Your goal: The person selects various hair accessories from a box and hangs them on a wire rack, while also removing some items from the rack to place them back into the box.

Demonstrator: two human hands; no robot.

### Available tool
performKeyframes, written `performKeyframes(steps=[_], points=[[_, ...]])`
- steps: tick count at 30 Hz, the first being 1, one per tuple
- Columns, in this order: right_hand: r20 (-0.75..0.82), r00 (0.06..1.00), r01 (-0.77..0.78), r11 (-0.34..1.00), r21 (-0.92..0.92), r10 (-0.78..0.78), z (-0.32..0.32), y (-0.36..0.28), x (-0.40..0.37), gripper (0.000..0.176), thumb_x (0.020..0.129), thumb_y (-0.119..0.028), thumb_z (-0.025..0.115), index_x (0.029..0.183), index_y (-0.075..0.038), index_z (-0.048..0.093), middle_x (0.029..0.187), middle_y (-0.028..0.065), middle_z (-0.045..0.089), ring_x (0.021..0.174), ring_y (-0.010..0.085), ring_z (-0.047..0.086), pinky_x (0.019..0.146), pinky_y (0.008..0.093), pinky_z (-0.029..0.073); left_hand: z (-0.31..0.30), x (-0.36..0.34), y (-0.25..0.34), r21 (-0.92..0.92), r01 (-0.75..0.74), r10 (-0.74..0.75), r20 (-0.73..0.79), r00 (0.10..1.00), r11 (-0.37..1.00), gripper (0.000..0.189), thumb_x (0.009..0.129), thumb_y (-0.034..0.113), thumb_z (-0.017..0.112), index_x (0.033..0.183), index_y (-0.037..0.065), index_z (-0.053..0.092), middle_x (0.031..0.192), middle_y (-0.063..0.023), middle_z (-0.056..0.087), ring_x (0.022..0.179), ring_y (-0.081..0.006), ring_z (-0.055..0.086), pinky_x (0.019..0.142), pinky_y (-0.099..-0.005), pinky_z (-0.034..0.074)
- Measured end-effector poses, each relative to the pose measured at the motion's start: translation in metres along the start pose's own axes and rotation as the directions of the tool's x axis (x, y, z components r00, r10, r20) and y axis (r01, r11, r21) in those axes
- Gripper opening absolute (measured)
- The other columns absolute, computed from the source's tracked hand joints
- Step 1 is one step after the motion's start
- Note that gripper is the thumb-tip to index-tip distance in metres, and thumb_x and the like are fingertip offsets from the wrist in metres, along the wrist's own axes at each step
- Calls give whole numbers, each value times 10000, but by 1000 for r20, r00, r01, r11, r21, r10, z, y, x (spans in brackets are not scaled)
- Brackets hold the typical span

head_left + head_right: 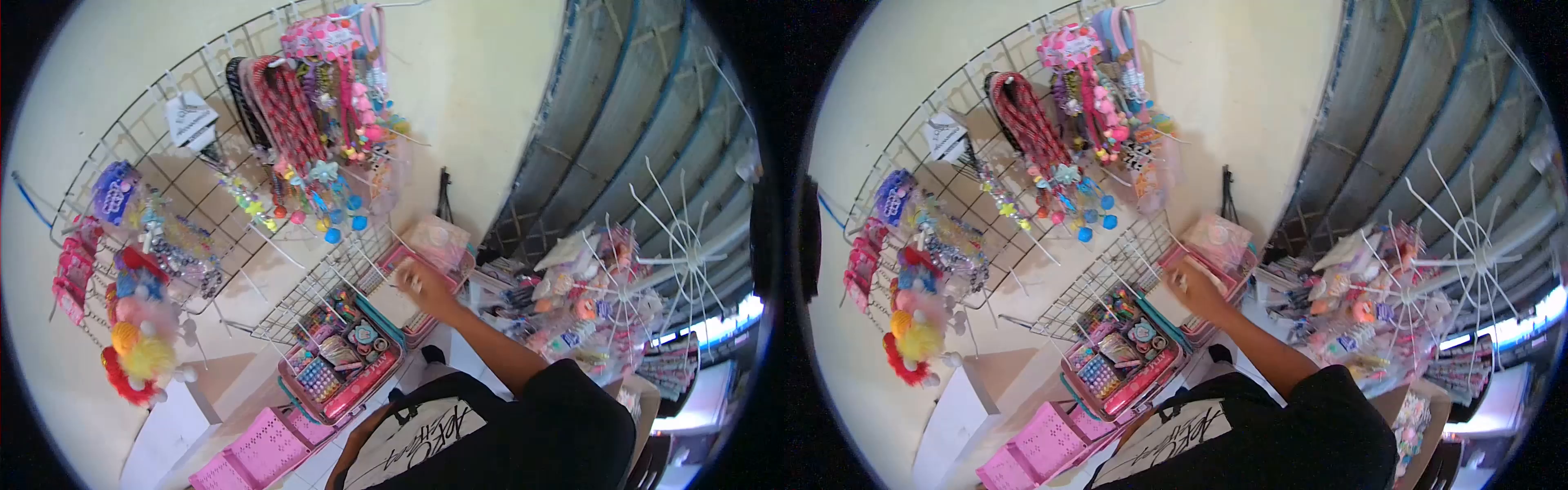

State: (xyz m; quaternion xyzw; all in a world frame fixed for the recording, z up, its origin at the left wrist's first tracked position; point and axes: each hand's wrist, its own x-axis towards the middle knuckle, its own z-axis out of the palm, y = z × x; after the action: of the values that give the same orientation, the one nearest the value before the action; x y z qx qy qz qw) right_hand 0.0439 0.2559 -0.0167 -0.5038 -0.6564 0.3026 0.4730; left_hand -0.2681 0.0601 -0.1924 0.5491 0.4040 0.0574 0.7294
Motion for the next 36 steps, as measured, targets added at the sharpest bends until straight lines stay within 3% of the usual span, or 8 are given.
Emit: performKeyframes(steps=[3,5,7,20,24,31,34,36], points=[[648,718,-8,933,-359,256,1,4,-86,409,871,-397,651,1132,-82,621,1103,169,662,1037,362,647,851,490,513,4,-14,-65,50,106,-112,142,984,993,498,1013,429,492,1365,83,560,1305,-105,604,1161,-225,575,1000,-374,447],[807,376,189,815,-548,456,16,20,-140,449,843,-368,668,1188,-86,612,1091,179,669,1028,365,654,861,481,519,2,-17,-101,108,166,-187,240,953,980,523,1003,455,493,1362,82,563,1307,-104,603,1170,-226,569,992,-380,452],[751,323,116,763,-636,576,28,23,-190,495,846,-375,667,1241,-89,584,1087,176,668,1041,368,648,879,492,513,-9,-28,-142,169,216,-261,320,911,962,548,992,481,494,1359,81,565,1309,-104,601,1178,-227,562,984,-386,457],[447,767,-65,748,-660,461,-69,-28,-299,404,863,-357,645,1150,-76,610,1102,159,657,1031,350,653,848,491,520,42,91,-29,470,548,-708,299,639,692,717,925,652,502,1338,71,581,1320,-100,589,1234,-233,521,932,-426,487],[366,749,-243,743,-624,552,-120,-46,-353,478,915,-381,596,1297,-97,556,1192,161,639,1125,348,613,923,498,489,91,89,26,400,138,-358,554,752,906,791,858,713,528,1376,116,558,1332,-82,565,1196,-235,527,891,-418,492],[376,872,-297,950,-102,313,-235,-65,-439,466,998,-378,555,1191,44,599,1085,211,670,975,321,647,855,416,503,267,212,156,703,40,-605,580,546,710,757,868,699,515,1373,138,563,1306,-70,571,1166,-225,534,866,-403,492],[68,912,-410,907,100,405,-328,-126,-502,399,1023,-368,533,1110,5,647,993,123,694,886,208,663,796,363,527,267,182,114,799,73,-722,494,485,596,742,872,692,509,1372,147,565,1294,-65,574,1153,-220,537,855,-397,492],[-138,784,-570,791,223,605,-385,-153,-552,266,1002,-246,571,1080,-10,666,938,56,694,882,137,656,784,298,540,262,166,97,841,82,-766,442,467,535,733,875,688,505,1372,153,566,1287,-62,576,1144,-217,539,848,-393,492]])
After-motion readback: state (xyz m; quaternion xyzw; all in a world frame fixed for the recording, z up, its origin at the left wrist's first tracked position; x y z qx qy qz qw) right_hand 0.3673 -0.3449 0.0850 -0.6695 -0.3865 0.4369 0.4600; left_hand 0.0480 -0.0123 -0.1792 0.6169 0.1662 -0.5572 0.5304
